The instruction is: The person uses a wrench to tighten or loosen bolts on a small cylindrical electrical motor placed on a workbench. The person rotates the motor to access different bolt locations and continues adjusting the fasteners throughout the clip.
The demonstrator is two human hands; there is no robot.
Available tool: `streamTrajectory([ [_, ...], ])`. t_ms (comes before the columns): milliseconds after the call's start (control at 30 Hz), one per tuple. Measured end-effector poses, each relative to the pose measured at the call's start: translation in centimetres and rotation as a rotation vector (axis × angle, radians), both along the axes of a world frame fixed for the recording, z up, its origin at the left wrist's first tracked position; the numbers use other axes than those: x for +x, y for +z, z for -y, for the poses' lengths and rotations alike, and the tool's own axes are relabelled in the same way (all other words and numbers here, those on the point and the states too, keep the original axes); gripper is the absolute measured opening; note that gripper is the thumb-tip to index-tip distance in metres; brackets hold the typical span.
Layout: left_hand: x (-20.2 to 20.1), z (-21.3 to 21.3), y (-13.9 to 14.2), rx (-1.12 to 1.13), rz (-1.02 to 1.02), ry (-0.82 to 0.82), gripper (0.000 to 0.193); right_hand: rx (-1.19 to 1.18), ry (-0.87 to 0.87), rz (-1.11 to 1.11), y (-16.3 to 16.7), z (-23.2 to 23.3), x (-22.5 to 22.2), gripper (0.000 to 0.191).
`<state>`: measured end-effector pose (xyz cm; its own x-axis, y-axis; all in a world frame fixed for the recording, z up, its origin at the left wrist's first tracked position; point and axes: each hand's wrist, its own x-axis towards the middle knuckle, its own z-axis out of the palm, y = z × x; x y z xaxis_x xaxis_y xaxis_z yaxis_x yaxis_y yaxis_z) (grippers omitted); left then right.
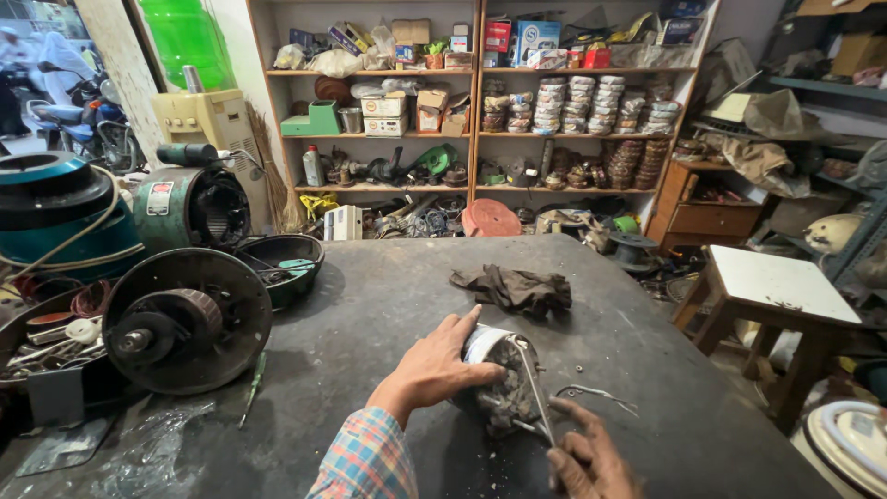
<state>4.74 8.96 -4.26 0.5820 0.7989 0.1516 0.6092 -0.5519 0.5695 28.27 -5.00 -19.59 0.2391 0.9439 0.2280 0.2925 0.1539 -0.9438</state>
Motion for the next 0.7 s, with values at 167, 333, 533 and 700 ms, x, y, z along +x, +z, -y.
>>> streamTrajectory([
  [167, 1.0, 0.6, 0.2, 0.082, -0.035, 0.067, 0.112, 0.287, -0.032, -0.130, -1.1, -0.2, -1.4, 0.070],
  [333, 2.5, 2.7, 1.3, 0.123, -0.079, 0.145, 0.110, 0.085, -0.199, 0.128, 5.8, 1.4, 4.3, 0.060],
  [533, 3.3, 4.3, 2.3, 0.134, -0.094, 0.197, 0.105, -0.883, -0.350, 0.928, 12.5, 1.9, 7.5, 0.052],
  [700, 3.4, 4.9, 2.7, 0.160, -0.090, 0.206, 0.105, -0.668, -0.403, 1.079, 16.5, 2.9, 4.0, 0.047],
])
